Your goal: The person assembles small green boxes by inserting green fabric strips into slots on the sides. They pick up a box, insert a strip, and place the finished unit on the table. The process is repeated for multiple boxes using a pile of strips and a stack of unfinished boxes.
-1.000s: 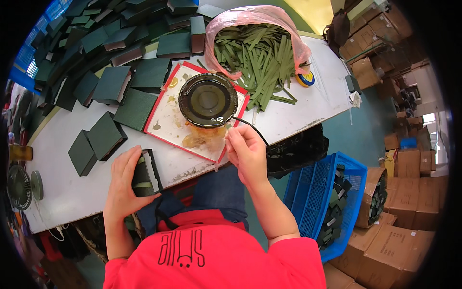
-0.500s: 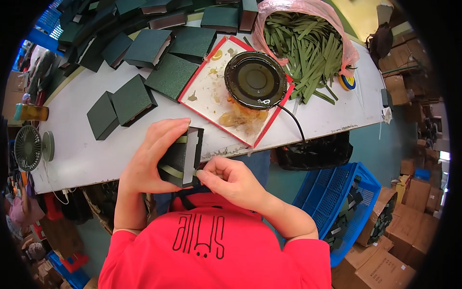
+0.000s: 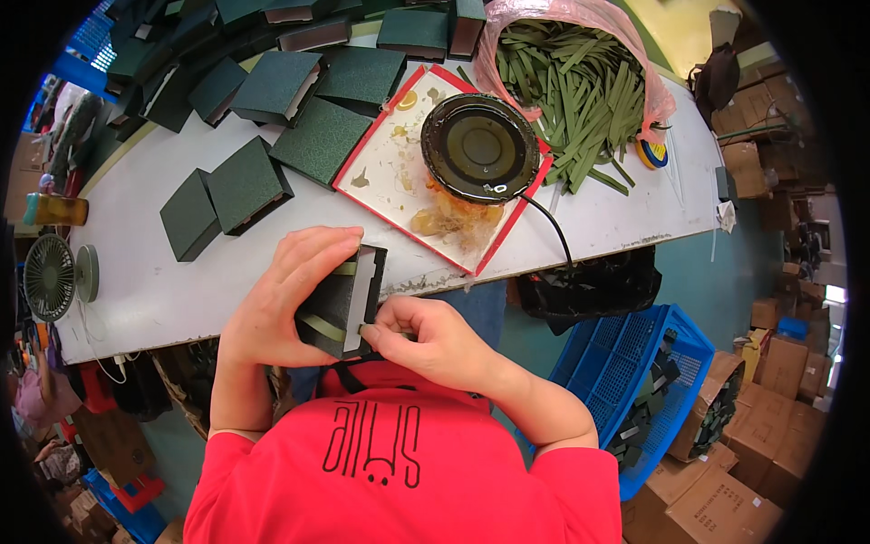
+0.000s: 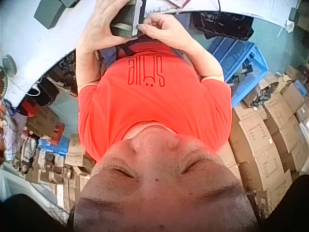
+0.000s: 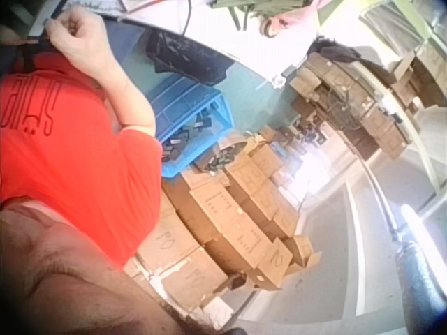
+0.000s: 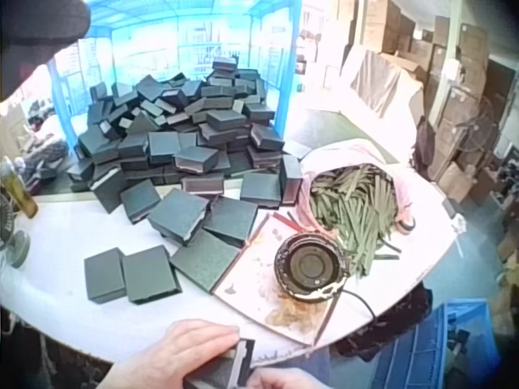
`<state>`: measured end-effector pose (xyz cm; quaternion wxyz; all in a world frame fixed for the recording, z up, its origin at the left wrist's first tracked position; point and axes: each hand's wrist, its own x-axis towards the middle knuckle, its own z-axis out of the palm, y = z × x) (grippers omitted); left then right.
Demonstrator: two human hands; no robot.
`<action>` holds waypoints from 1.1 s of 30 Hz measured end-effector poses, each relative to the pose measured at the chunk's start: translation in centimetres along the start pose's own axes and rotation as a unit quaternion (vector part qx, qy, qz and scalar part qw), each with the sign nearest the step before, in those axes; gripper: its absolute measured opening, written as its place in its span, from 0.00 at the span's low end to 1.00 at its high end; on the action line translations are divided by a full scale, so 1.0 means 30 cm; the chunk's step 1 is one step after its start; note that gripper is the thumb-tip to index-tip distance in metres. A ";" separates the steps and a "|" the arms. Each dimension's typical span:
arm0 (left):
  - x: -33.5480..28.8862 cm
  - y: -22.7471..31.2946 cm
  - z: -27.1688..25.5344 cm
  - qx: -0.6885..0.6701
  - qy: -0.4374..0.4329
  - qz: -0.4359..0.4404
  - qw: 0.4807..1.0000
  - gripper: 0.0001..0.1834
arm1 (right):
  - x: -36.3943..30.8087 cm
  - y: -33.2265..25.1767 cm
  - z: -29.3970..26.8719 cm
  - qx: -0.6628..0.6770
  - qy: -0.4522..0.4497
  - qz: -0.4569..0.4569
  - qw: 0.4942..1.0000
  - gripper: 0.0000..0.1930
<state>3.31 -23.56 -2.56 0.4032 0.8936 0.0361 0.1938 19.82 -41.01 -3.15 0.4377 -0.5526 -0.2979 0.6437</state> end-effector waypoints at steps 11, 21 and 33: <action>0.010 0.032 0.014 0.104 -0.037 0.025 0.994 0.47 | 0.015 -0.032 0.000 -0.217 0.023 -0.002 0.976 0.13; -0.012 0.017 -0.002 0.080 0.019 -0.021 0.996 0.49 | -0.015 0.057 -0.042 0.060 0.250 -0.233 0.938 0.10; -0.007 0.037 -0.011 0.078 0.009 0.001 0.997 0.48 | -0.003 0.024 -0.010 -0.136 0.170 -0.182 0.959 0.07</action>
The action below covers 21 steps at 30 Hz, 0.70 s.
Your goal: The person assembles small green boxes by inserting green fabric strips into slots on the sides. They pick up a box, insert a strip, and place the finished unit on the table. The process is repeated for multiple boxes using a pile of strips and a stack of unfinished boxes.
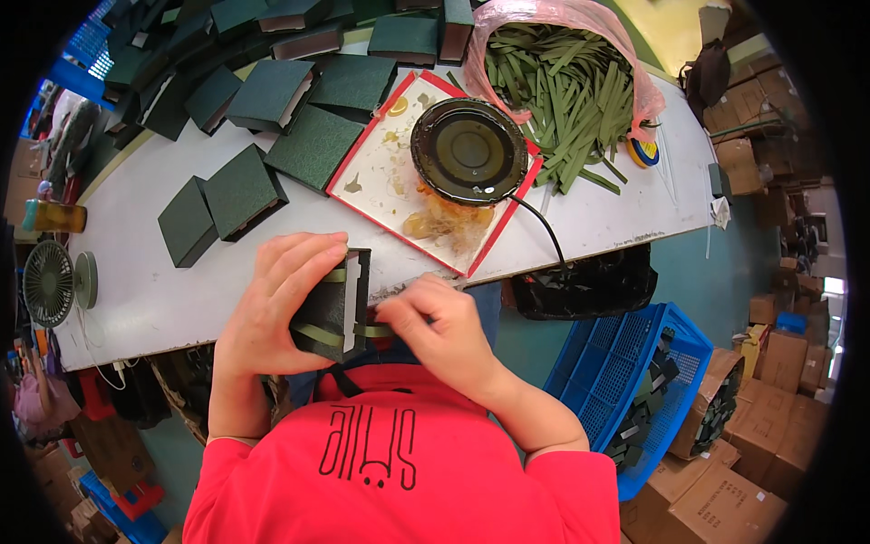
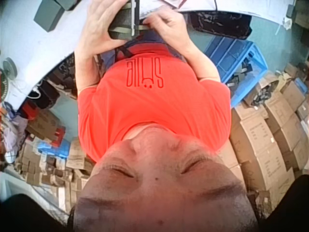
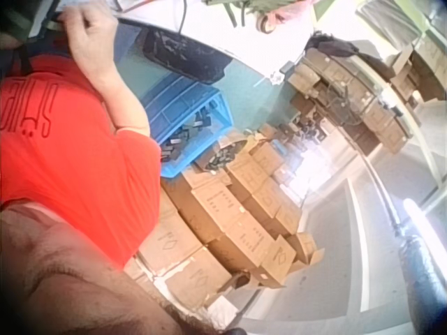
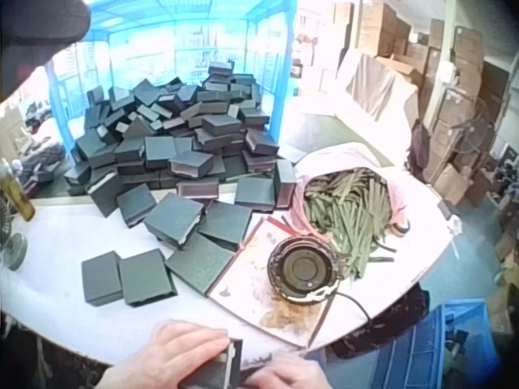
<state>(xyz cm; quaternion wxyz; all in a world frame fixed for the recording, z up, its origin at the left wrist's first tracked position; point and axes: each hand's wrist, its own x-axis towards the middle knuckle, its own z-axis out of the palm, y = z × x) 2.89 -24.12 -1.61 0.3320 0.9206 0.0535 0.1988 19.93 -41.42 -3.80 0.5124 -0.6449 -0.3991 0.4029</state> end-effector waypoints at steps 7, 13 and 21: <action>0.008 0.004 0.013 0.025 -0.018 0.026 0.999 0.48 | 0.019 0.012 0.053 -0.088 -0.044 -0.044 0.994 0.10; 0.007 0.003 0.028 0.024 0.010 -0.001 1.000 0.48 | 0.027 0.056 0.049 0.072 -0.002 -0.026 0.997 0.13; -0.016 -0.013 0.003 0.017 0.043 -0.038 0.998 0.50 | -0.043 0.026 -0.107 0.354 0.242 -0.126 0.894 0.10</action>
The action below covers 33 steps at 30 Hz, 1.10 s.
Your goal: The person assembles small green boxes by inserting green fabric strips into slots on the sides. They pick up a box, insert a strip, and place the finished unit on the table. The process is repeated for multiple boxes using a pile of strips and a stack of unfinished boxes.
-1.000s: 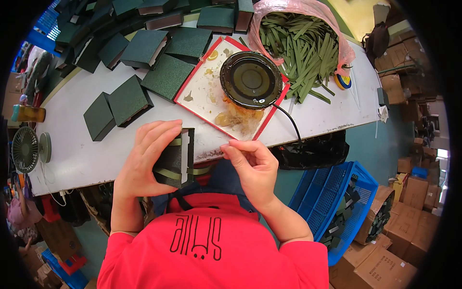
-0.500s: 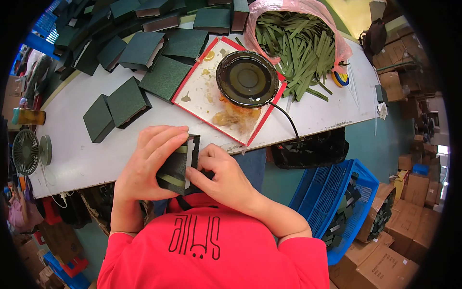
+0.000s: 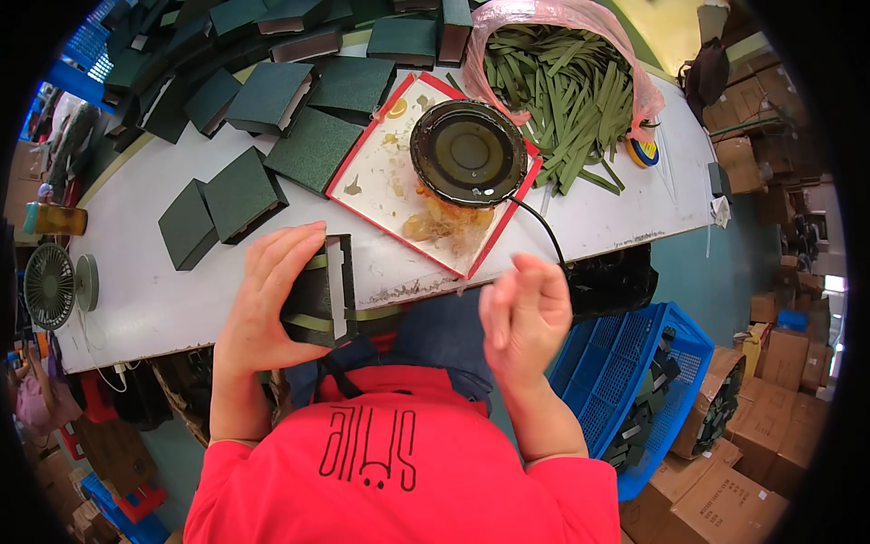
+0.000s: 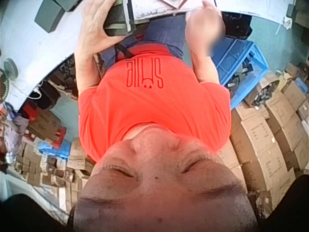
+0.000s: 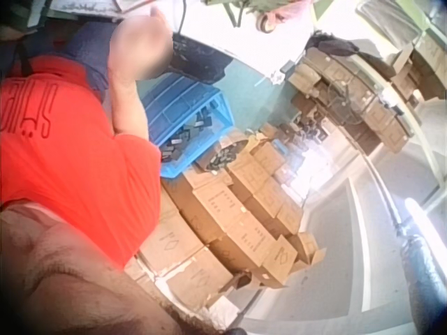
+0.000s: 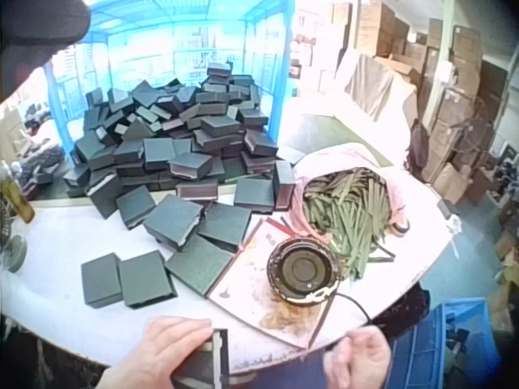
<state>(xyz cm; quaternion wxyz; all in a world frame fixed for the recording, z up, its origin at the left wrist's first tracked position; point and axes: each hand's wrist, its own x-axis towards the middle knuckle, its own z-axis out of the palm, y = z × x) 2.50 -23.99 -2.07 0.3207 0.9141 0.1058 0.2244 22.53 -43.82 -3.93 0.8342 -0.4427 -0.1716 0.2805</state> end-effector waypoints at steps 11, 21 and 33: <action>0.010 0.011 0.006 0.001 0.031 0.009 0.999 0.51 | -0.099 -0.020 -0.010 -0.227 -0.273 0.452 0.818 0.10; -0.010 0.042 0.026 -0.034 -0.013 0.021 0.999 0.50 | -0.141 0.071 -0.033 0.158 -0.115 0.318 0.928 0.26; -0.116 -0.012 -0.009 0.002 -0.048 -0.039 0.998 0.58 | -0.051 0.009 -0.065 0.124 0.087 0.214 0.965 0.22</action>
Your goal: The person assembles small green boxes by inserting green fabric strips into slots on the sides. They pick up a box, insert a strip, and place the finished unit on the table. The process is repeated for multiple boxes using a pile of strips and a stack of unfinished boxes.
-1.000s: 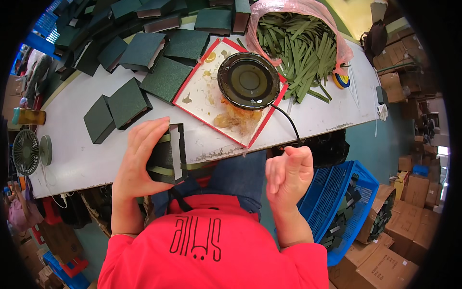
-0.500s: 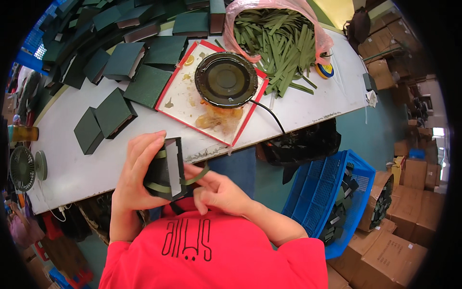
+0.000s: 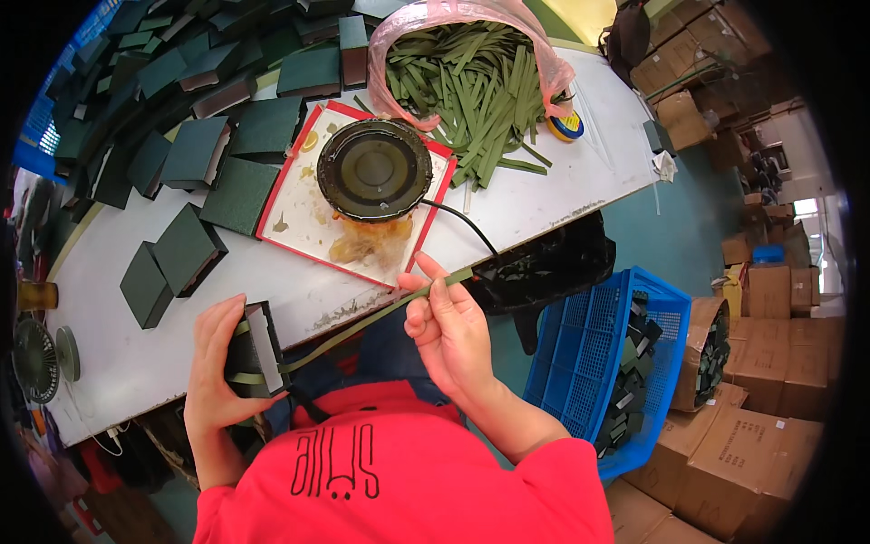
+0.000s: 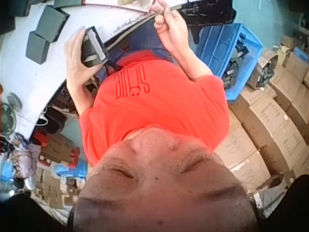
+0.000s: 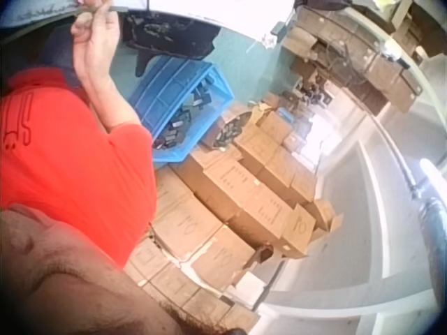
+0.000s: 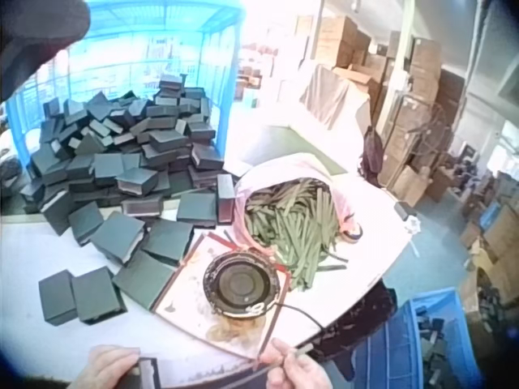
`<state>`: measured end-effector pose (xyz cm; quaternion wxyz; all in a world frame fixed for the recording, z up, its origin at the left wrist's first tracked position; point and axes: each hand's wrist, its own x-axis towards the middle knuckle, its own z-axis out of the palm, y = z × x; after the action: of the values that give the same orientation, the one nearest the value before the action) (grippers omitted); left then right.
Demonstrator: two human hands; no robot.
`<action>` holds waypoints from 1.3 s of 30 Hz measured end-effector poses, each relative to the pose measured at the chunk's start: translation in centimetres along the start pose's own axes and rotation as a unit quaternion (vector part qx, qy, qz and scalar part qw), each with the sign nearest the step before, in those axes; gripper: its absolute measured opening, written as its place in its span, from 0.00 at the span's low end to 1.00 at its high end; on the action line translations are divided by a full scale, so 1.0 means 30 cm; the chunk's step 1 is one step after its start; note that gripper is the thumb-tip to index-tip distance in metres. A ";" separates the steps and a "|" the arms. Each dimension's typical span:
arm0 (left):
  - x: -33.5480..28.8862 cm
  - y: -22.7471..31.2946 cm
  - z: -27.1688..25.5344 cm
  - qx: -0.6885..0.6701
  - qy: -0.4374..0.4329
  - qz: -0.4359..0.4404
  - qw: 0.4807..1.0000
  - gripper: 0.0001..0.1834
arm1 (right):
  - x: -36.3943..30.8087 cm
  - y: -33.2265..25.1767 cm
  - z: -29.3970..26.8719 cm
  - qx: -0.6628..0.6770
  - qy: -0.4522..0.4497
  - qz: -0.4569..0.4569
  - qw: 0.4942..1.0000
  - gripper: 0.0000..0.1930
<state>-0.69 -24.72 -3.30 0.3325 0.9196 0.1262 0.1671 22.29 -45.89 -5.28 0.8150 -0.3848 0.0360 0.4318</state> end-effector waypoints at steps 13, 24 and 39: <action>0.076 0.052 0.019 0.003 0.001 0.032 0.999 0.49 | 0.140 -0.074 0.054 -0.202 -0.022 -0.049 0.978 0.09; 0.100 0.063 0.040 -0.008 -0.006 0.049 0.999 0.48 | 0.207 -0.060 0.060 -0.230 0.012 -0.065 0.971 0.09; 0.091 0.051 0.040 -0.006 -0.002 0.038 0.999 0.49 | 0.236 -0.038 0.058 -0.232 0.006 -0.063 0.971 0.11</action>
<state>2.45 -25.60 -2.55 0.3321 0.9218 0.0896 0.1787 27.06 -40.35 -6.16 0.7289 -0.5674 -0.0841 0.3737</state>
